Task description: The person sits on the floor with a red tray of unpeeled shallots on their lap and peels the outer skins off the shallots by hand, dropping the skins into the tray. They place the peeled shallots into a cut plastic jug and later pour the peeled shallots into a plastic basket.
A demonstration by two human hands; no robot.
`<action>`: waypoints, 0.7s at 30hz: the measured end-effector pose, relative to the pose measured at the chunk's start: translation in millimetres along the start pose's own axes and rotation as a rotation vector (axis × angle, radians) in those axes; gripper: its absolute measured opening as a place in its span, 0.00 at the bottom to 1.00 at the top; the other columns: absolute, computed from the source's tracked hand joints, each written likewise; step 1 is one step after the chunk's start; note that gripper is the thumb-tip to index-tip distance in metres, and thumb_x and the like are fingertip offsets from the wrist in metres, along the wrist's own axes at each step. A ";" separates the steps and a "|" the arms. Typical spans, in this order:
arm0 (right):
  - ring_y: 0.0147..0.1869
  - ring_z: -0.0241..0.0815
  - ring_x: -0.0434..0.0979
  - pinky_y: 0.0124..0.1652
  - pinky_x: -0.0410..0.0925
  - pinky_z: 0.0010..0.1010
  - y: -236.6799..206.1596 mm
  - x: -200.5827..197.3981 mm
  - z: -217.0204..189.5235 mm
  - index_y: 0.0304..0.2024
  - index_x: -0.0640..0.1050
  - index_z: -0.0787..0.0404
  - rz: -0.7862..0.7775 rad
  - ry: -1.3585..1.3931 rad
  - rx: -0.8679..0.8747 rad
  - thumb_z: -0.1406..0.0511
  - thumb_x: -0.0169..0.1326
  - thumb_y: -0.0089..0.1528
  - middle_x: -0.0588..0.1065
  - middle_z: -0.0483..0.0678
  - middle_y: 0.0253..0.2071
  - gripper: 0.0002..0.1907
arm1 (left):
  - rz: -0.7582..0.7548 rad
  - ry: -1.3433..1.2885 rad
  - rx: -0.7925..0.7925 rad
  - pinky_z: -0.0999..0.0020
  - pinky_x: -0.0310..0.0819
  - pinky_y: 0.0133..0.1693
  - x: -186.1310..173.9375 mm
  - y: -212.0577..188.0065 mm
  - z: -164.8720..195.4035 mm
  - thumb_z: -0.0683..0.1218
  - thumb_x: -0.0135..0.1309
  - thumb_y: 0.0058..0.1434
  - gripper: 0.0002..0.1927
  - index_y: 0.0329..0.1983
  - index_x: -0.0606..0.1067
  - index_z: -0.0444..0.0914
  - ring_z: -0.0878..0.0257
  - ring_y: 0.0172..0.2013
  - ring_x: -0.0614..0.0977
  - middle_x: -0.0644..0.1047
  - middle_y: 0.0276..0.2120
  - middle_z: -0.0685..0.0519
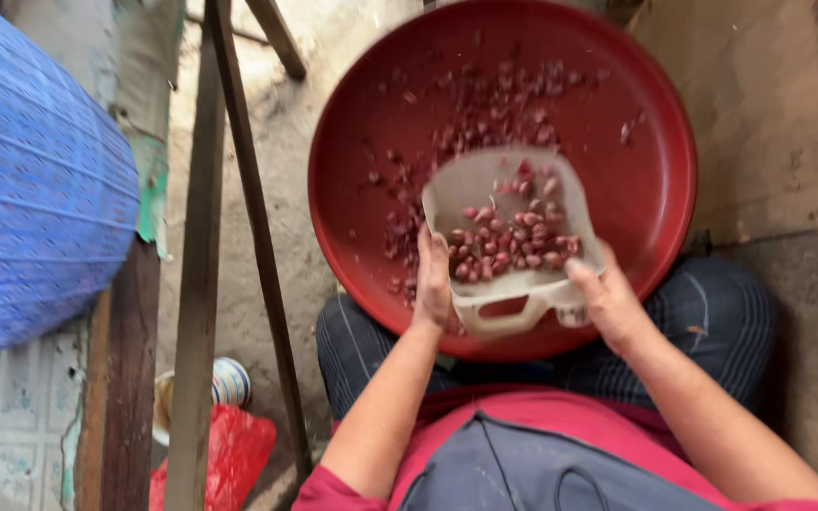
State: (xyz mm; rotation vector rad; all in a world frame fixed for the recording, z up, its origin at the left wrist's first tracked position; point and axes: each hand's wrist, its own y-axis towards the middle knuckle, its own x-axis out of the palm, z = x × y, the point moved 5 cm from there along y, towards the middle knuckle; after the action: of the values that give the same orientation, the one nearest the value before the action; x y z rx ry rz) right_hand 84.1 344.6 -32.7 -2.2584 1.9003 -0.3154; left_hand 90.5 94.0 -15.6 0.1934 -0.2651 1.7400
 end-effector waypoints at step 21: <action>0.62 0.38 0.72 0.59 0.70 0.35 -3.0 -0.2 -73.6 0.72 0.53 0.58 -0.055 -0.036 -0.432 0.62 0.52 0.68 0.68 0.47 0.62 0.34 | -0.096 -0.137 0.369 0.58 0.49 0.74 -10.4 11.8 22.5 0.63 0.39 0.77 0.40 0.81 0.47 0.34 0.53 0.73 0.60 0.56 0.75 0.45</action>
State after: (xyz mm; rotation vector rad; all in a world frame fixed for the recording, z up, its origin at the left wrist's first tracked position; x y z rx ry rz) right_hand 67.0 345.6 38.9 -2.5576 2.0491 0.1465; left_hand 80.4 75.8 2.3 0.5858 -0.0303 1.6705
